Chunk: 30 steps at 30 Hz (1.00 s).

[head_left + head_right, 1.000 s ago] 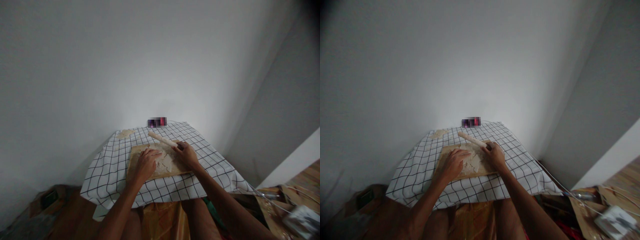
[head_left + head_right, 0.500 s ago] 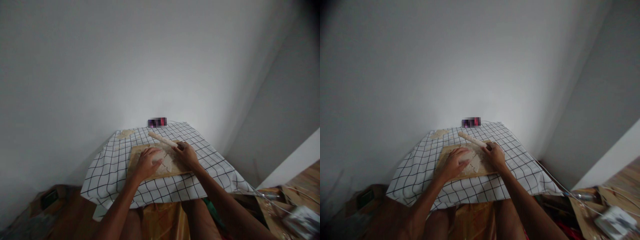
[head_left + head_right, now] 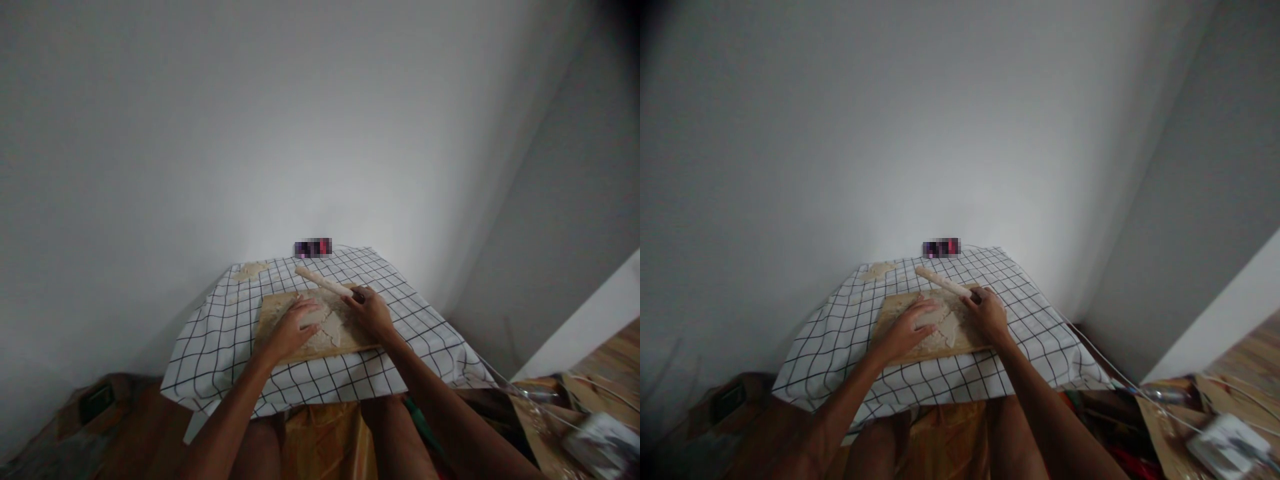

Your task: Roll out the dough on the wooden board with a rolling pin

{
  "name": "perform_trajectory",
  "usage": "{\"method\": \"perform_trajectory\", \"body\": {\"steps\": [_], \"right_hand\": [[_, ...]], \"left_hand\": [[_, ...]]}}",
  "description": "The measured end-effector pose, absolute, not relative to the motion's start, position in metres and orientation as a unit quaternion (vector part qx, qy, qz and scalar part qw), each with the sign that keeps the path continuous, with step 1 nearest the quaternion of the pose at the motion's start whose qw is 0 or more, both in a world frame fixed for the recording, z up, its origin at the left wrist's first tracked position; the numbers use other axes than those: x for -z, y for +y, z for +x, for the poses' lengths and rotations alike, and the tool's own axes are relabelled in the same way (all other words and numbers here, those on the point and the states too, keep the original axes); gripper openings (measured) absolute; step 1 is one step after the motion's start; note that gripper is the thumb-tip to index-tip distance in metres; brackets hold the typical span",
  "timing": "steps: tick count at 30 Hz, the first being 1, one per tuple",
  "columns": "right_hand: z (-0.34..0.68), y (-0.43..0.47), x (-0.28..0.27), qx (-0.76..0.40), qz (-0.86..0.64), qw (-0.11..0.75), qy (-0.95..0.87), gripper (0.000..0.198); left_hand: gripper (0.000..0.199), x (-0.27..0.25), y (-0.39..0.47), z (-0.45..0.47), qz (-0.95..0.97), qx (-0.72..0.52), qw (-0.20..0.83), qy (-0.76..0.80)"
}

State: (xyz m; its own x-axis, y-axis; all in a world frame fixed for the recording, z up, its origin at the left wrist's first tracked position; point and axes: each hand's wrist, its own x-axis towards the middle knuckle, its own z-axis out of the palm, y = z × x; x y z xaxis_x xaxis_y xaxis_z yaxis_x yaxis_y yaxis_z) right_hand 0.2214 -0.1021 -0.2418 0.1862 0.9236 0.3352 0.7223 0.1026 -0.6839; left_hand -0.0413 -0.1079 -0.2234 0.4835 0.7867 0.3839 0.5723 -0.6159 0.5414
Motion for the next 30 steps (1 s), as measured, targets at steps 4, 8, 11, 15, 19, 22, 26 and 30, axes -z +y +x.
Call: {"method": "perform_trajectory", "body": {"steps": [4,8,11,15,19,22,26,30], "right_hand": [[0.221,-0.101,0.243,-0.128,-0.657,0.400,-0.626,0.030],[0.222,-0.100,0.245,-0.130,-0.655,0.408,-0.623,0.030],[0.222,-0.098,0.247,-0.130,-0.649,0.416,-0.624,0.029],[0.223,-0.097,0.248,-0.139,-0.642,0.427,-0.622,0.028],[0.223,-0.097,0.247,-0.146,-0.638,0.428,-0.623,0.030],[0.224,-0.096,0.247,-0.139,-0.641,0.422,-0.625,0.029],[0.224,-0.096,0.247,-0.140,-0.639,0.428,-0.623,0.030],[0.224,-0.095,0.250,-0.144,-0.638,0.429,-0.623,0.032]], "left_hand": [[0.031,0.227,-0.105,-0.050,0.822,-0.337,0.244,0.388],[0.024,0.231,-0.111,-0.064,0.825,-0.321,0.260,0.385],[0.021,0.232,-0.113,-0.069,0.833,-0.310,0.247,0.385],[0.015,0.228,-0.108,-0.065,0.840,-0.299,0.218,0.396],[0.009,0.225,-0.104,-0.061,0.842,-0.291,0.187,0.415],[0.010,0.224,-0.107,-0.059,0.843,-0.296,0.170,0.417],[0.012,0.221,-0.116,-0.056,0.846,-0.298,0.148,0.416],[0.016,0.220,-0.121,-0.054,0.850,-0.302,0.138,0.409]]}}
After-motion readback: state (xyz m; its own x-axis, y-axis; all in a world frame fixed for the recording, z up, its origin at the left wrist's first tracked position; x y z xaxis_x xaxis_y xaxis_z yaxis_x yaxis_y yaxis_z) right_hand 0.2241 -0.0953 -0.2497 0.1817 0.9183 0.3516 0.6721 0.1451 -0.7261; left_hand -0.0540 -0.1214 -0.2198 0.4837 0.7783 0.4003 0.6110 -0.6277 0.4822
